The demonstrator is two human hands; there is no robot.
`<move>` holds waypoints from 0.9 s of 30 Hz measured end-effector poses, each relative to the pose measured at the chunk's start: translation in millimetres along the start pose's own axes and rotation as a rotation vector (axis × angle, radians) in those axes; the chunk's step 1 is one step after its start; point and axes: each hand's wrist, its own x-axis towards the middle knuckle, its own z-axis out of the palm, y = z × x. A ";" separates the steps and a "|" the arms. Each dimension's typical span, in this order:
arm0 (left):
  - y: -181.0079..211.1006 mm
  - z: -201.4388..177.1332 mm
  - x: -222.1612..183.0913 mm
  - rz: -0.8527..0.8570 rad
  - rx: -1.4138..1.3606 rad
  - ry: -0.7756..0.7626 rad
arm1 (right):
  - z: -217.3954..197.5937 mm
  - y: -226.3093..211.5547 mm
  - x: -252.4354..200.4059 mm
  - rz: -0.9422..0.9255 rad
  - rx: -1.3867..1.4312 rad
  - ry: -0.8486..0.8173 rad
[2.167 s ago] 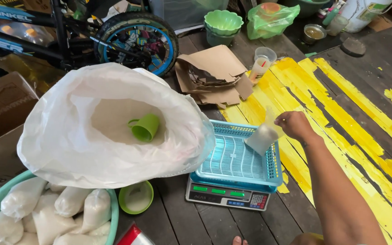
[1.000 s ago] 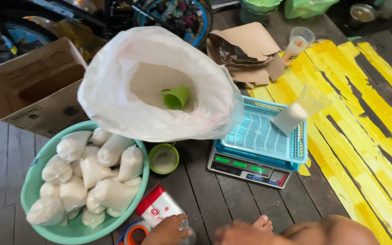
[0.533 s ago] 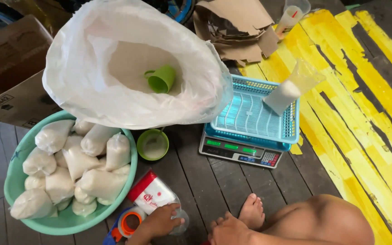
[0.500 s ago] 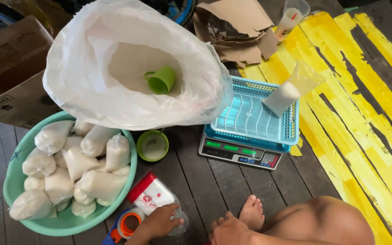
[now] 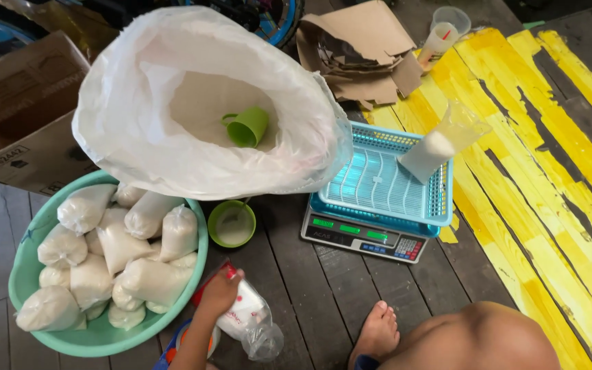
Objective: Scooping sugar from a large sack into small plastic bags, weighing them on a digital scale, and tying them closed.
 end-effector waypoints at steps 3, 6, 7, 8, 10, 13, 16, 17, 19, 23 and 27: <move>-11.5 6.2 53.5 -0.008 -0.144 0.249 | -70.1 -51.2 22.1 0.130 0.142 -0.335; 22.4 -7.7 30.5 -0.156 -0.411 0.244 | -301.1 -147.4 75.7 -0.435 0.239 -0.049; 32.8 -9.7 26.6 -0.134 -0.698 0.248 | -376.5 -176.6 78.1 -0.853 0.296 0.180; 46.5 -12.8 24.9 -0.106 -0.986 0.248 | -457.0 -193.1 70.8 -1.265 0.342 0.425; 47.9 -13.6 26.9 -0.083 -1.073 0.240 | -454.6 -184.1 81.1 -1.161 0.349 0.441; 53.3 -17.8 33.9 -0.030 -1.221 0.213 | -455.5 -186.4 72.5 -1.013 0.363 0.331; 56.2 -21.3 33.3 0.010 -1.281 0.171 | -454.2 -192.4 59.5 -0.946 0.366 0.168; 59.2 -23.3 32.3 0.024 -1.292 0.148 | -454.8 -194.6 56.5 -0.936 0.365 0.136; 60.0 -21.0 51.0 -0.034 -1.253 0.119 | -451.4 -200.3 58.8 -0.916 0.375 0.098; 38.5 -8.0 83.8 0.058 -1.386 0.146 | -448.3 -218.4 55.2 -0.829 0.246 -0.015; 45.9 -13.5 70.7 -0.040 -1.327 0.123 | -442.4 -228.3 56.4 -0.837 0.175 -0.067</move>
